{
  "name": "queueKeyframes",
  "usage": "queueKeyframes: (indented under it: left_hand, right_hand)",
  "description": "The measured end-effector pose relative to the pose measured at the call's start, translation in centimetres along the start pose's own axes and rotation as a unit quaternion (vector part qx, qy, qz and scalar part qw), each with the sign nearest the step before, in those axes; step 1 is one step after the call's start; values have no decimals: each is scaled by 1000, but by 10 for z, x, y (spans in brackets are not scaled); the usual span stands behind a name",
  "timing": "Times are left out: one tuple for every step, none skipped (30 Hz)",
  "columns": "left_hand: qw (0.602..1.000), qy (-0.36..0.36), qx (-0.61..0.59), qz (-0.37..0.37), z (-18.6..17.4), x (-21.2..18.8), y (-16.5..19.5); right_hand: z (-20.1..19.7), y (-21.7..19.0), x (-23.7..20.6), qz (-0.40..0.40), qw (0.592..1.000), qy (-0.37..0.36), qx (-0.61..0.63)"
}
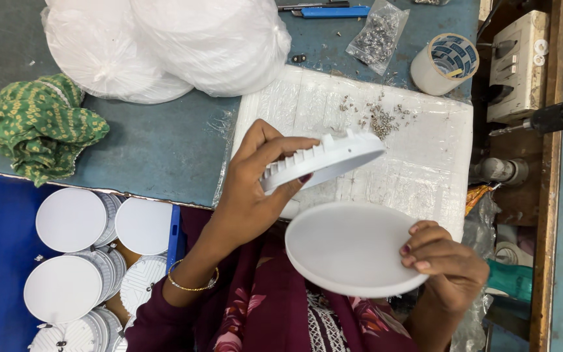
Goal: The person assembles LED light fixtures by placing a cover over a circular LED board, inserting screws, and tightening them with a handheld drill. They wipe the LED board with a cloth, then repeat the assembly steps on another unit, placing finished items into a blue bin.
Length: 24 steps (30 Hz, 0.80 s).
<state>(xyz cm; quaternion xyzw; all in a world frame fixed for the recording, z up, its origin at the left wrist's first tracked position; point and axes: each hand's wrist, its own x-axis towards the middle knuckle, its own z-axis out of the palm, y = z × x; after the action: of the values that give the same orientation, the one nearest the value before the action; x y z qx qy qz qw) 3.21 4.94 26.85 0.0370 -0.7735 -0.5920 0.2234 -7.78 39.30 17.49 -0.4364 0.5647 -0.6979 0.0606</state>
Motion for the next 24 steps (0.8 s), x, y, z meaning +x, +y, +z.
queueKeyframes:
  left_hand:
    - [1000, -19, -3, 0, -2, 0, 2]
    - [999, -37, -5, 0, -4, 0, 4]
    - [998, -56, -7, -3, -6, 0, 5]
    - [997, -74, -8, -6, -8, -1, 6]
    - [996, -91, -10, -9, -9, -2, 6]
    - [995, -102, -9, -13, -9, -2, 5]
    - [993, -112, -8, -18, -9, -3, 4]
    - [992, -123, -7, -22, -10, -3, 3]
    - [992, -121, -10, -19, -10, -3, 1]
    - [993, -120, -13, -17, -11, -4, 0]
    - [993, -119, -17, -15, -12, -5, -2]
    - [993, -119, -16, -6, -12, -5, -3]
    - [993, -118, -15, 3, -13, -6, -5]
    - [993, -118, -15, 12, -14, -7, -6]
    - [993, -120, -18, 12, -15, -8, -7]
    - [992, -122, -20, 12, -16, -8, -8]
    - [992, -124, -23, 12, -16, -9, -9]
    - [992, -126, -28, 13, -17, -9, -9]
    - [991, -128, -33, 13, -17, -10, -9]
    - [991, -131, -37, 14, -18, -10, -9]
    - [990, -133, -37, 23, -19, -11, -9]
    - [990, -136, -36, 32, -20, -11, -9]
    - [989, -139, -35, 41, -20, -11, -10]
    - [988, -142, -50, 31, -20, -11, -10]
  right_hand:
    - [3, 4, 2, 0, 1000, 2, -2]
    - [6, 8, 5, -1, 1000, 2, 5]
    - [11, 12, 9, -2, 1000, 1, 12]
    - [15, 15, 12, -3, 1000, 0, 20]
    - [20, 16, 16, 5, 1000, 3, 17]
    - [24, 17, 19, 13, 1000, 5, 15]
    - [28, 16, 23, 21, 1000, 7, 13]
    - [32, 15, 28, 24, 1000, -4, 6]
    - [35, 14, 32, 28, 999, -16, -1]
    - [38, 13, 37, 32, 999, -27, -9]
    - [41, 11, 41, 36, 999, -29, -8]
    - [44, 10, 45, 40, 999, -32, -8]
    - [47, 8, 48, 44, 998, -34, -8]
    - [50, 6, 50, 44, 998, -33, -10]
    - [52, 4, 53, 44, 998, -32, -11]
    - [55, 2, 54, 44, 998, -31, -12]
    - [57, -1, 55, 50, 998, -29, -20]
    - [59, -4, 57, 56, 998, -28, -29]
    - [61, -8, 58, 62, 997, -27, -37]
    - [63, -10, 60, 63, 997, -29, -42]
    - [65, -13, 62, 63, 996, -31, -48]
    - [67, -15, 64, 64, 996, -33, -54]
    - [69, -16, 67, 65, 995, -33, -65]
    - [72, -18, 69, 65, 994, -33, -76]
